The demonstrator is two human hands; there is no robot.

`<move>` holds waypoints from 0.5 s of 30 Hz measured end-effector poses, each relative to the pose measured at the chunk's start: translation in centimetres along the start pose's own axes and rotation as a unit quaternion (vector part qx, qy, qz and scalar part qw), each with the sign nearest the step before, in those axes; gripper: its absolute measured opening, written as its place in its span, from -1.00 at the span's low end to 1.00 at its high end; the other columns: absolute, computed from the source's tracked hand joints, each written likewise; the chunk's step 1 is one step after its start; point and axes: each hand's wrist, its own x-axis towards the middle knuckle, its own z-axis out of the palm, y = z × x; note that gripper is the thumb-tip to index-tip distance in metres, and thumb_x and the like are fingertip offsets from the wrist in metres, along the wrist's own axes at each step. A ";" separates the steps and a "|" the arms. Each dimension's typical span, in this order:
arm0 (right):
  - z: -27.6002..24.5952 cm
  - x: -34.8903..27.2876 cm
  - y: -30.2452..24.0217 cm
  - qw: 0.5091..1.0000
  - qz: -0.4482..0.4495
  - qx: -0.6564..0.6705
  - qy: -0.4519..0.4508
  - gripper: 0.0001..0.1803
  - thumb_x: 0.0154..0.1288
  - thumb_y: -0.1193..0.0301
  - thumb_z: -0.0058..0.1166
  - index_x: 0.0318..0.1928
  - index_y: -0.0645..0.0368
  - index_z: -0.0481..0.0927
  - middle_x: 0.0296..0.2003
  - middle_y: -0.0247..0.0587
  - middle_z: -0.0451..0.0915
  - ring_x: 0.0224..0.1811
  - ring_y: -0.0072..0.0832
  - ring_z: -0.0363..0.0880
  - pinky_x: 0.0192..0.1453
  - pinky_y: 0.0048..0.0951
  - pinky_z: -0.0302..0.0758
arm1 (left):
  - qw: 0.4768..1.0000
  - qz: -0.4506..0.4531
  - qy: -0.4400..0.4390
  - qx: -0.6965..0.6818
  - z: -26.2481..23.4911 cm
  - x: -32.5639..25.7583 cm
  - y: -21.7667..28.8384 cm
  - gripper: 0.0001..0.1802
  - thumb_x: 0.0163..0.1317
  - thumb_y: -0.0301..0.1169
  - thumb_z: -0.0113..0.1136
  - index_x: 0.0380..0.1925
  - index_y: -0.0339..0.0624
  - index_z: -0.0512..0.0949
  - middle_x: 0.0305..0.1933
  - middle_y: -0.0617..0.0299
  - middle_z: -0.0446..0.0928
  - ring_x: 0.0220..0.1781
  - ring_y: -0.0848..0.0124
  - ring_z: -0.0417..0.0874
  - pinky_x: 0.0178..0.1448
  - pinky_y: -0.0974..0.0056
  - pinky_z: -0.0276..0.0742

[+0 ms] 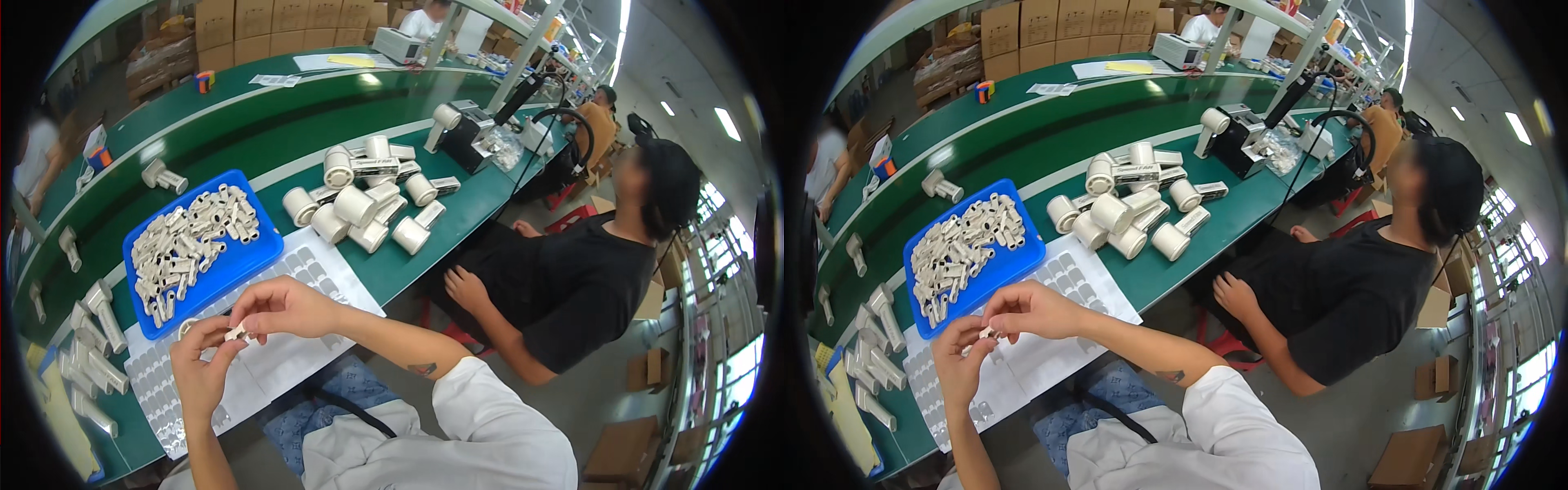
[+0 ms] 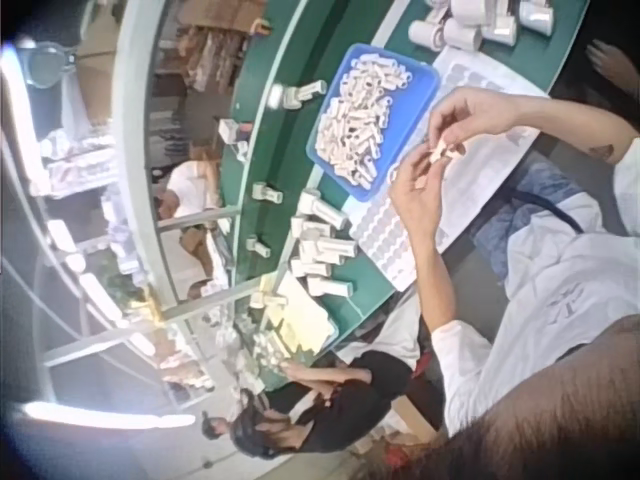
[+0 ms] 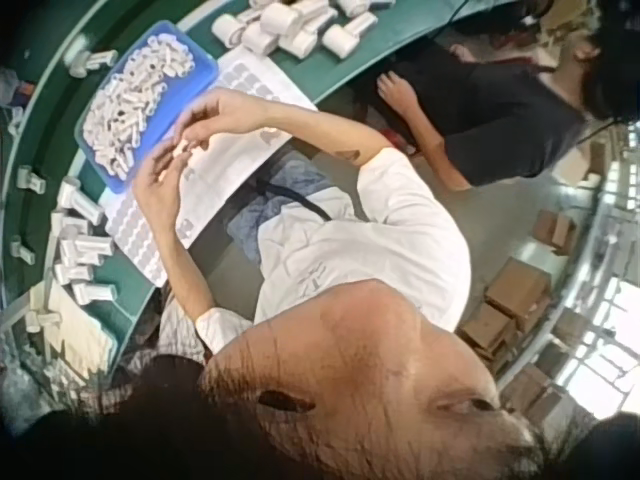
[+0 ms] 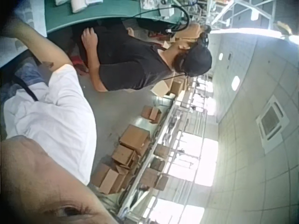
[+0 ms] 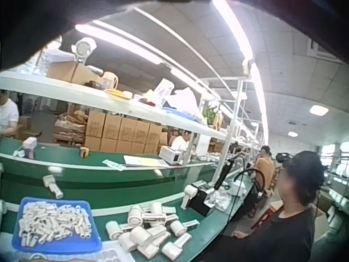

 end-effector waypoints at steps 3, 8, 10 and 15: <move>-0.1 -0.5 0.2 0.998 -0.040 0.041 0.000 -0.76 0.37 0.50 0.12 0.01 0.25 0.60 -0.21 -0.26 0.65 -0.29 -0.58 0.63 -0.23 -0.56 0.58 | 0.998 0.032 0.040 -0.034 1.4 0.1 -0.1 -0.62 0.06 -0.58 0.34 -0.07 -0.31 0.55 -0.31 0.14 0.69 -0.25 0.47 0.70 -0.21 0.40 0.55; 0.1 -0.5 -1.2 0.996 -0.021 0.086 -0.028 -0.70 0.33 0.59 0.12 0.06 0.27 0.55 -0.11 -0.19 0.63 -0.18 -0.52 0.65 -0.16 -0.48 0.62 | 0.995 0.013 0.051 -0.081 0.8 -1.2 1.3 -0.59 0.09 -0.59 0.34 -0.01 -0.33 0.54 -0.20 0.13 0.68 -0.20 0.44 0.69 -0.15 0.42 0.56; 1.2 -0.2 -0.8 0.995 -0.019 0.089 -0.038 -0.72 0.33 0.57 0.12 0.05 0.21 0.55 -0.14 -0.21 0.64 -0.15 -0.53 0.65 -0.17 -0.50 0.61 | 0.994 0.004 0.054 -0.100 0.7 -1.8 1.2 -0.59 0.11 -0.61 0.32 0.01 -0.34 0.53 -0.11 0.11 0.66 -0.18 0.42 0.69 -0.12 0.41 0.57; 0.5 -0.9 0.5 0.995 -0.051 0.075 -0.046 -0.72 0.39 0.51 0.08 0.08 0.28 0.53 -0.07 -0.14 0.62 -0.14 -0.44 0.65 -0.13 -0.41 0.63 | 0.995 0.094 0.038 -0.022 -0.1 -1.6 1.3 -0.60 0.11 -0.55 0.40 -0.03 -0.34 0.56 -0.13 0.12 0.67 -0.21 0.38 0.75 -0.12 0.37 0.58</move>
